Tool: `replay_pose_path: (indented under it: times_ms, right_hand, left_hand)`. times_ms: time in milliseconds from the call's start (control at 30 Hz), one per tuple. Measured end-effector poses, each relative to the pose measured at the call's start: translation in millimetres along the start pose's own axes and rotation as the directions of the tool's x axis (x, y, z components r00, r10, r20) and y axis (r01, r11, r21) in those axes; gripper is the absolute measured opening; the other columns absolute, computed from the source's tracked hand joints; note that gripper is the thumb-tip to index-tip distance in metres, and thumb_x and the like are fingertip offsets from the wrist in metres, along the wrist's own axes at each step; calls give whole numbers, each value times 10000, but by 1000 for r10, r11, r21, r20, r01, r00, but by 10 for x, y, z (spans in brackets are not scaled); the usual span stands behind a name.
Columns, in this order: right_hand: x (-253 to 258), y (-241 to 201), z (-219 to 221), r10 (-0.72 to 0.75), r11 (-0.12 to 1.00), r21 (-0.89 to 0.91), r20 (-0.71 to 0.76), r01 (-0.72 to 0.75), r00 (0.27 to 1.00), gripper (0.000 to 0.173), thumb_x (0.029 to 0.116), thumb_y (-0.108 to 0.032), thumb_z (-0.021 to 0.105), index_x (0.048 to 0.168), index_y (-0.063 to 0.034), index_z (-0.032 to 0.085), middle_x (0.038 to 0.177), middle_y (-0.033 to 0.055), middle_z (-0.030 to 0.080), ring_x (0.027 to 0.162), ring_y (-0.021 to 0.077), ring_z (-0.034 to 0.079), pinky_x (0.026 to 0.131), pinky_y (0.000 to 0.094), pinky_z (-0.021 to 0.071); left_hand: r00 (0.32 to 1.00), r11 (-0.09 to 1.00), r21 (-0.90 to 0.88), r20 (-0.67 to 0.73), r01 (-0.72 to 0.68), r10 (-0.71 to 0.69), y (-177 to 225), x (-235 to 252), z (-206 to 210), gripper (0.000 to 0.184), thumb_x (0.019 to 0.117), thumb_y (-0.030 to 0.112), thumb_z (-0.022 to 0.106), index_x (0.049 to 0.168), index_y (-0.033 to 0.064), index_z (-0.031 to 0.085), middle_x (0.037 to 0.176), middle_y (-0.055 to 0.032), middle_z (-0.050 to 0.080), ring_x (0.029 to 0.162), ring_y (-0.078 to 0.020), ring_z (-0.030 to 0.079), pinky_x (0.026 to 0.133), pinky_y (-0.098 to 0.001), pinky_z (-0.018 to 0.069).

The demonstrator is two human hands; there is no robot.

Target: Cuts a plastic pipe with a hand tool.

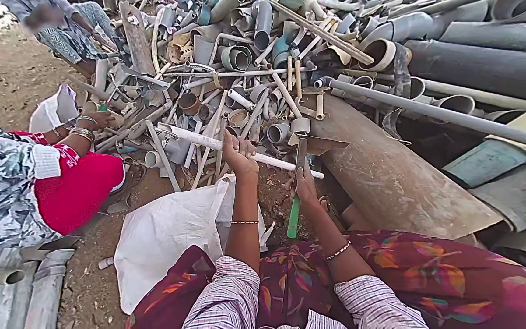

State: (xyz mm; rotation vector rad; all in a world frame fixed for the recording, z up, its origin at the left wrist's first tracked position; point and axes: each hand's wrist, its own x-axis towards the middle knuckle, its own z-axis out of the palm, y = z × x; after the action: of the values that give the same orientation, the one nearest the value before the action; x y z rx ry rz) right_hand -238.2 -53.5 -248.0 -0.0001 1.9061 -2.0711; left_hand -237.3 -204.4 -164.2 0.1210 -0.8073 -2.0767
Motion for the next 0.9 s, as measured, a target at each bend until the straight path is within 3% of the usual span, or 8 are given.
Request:
replay_pose_path:
  times_ms: [100, 267, 433, 600, 633, 767, 833, 900]
  right_hand:
    - [166, 115, -166, 111, 988, 126, -160, -92, 981, 493, 1155, -247, 189, 1613, -114, 68, 563, 30, 530, 381, 77, 468, 363, 219, 407]
    - [-124, -83, 178, -10, 998, 58, 89, 4, 996, 558, 1143, -183, 222, 1653, -161, -4, 590, 44, 564, 368, 76, 448, 354, 213, 397]
    - [178, 180, -135, 74, 994, 101, -238, -51, 968, 561, 1151, -199, 249, 1655, -198, 2, 593, 72, 583, 368, 96, 461, 354, 237, 400]
    - [-105, -6, 206, -59, 998, 8, 128, 59, 990, 563, 1134, -142, 246, 1659, -158, 44, 590, 40, 564, 371, 81, 447, 357, 224, 394]
    - [-83, 20, 183, -63, 998, 5, 110, 63, 992, 566, 1135, -145, 251, 1661, -163, 43, 597, 46, 567, 374, 86, 454, 358, 227, 401]
    - [205, 222, -138, 72, 995, 84, -220, -55, 973, 546, 1152, -194, 226, 1657, -195, 17, 596, 74, 557, 373, 107, 468, 355, 247, 412]
    - [129, 175, -58, 86, 996, 52, -148, -79, 985, 542, 1152, -196, 234, 1656, -191, 35, 593, 64, 553, 377, 101, 470, 357, 243, 416]
    - [-59, 18, 151, 53, 999, 3, 58, -53, 997, 545, 1144, -162, 258, 1657, -165, 74, 575, 59, 544, 370, 101, 460, 354, 237, 407]
  left_hand:
    - [999, 999, -25, -37, -22, 21, 122, 70, 8, 596, 1130, 354, 138, 569, 213, 283, 400, 68, 259, 314, -75, 286, 368, -219, 323]
    - [999, 998, -53, -37, -28, 26, 33, 24, 4, 588, 1128, 333, 155, 569, 217, 297, 403, 77, 266, 313, -56, 281, 360, -202, 300]
    - [994, 998, -48, -103, -46, 41, 120, 83, -14, 594, 1133, 360, 154, 573, 209, 283, 406, 66, 256, 320, -73, 282, 373, -220, 315]
    - [987, 998, -30, -158, -46, 41, 66, 58, 5, 580, 1138, 338, 180, 579, 217, 280, 399, 72, 257, 307, -65, 283, 359, -207, 306]
    - [981, 999, -21, -191, -32, 27, 79, 59, -13, 572, 1138, 337, 186, 585, 217, 277, 401, 71, 250, 309, -70, 278, 359, -212, 304]
    - [961, 1000, 10, -275, -25, 27, 198, 118, -30, 577, 1139, 374, 180, 590, 214, 265, 406, 64, 236, 310, -79, 263, 358, -221, 295]
    - [962, 999, 19, -270, -40, 44, 200, 128, -18, 582, 1139, 371, 180, 584, 215, 261, 406, 62, 245, 312, -84, 270, 361, -223, 299]
    - [959, 998, 21, -277, -55, 59, 143, 120, -32, 579, 1140, 351, 201, 582, 214, 272, 402, 61, 259, 305, -81, 283, 351, -220, 305]
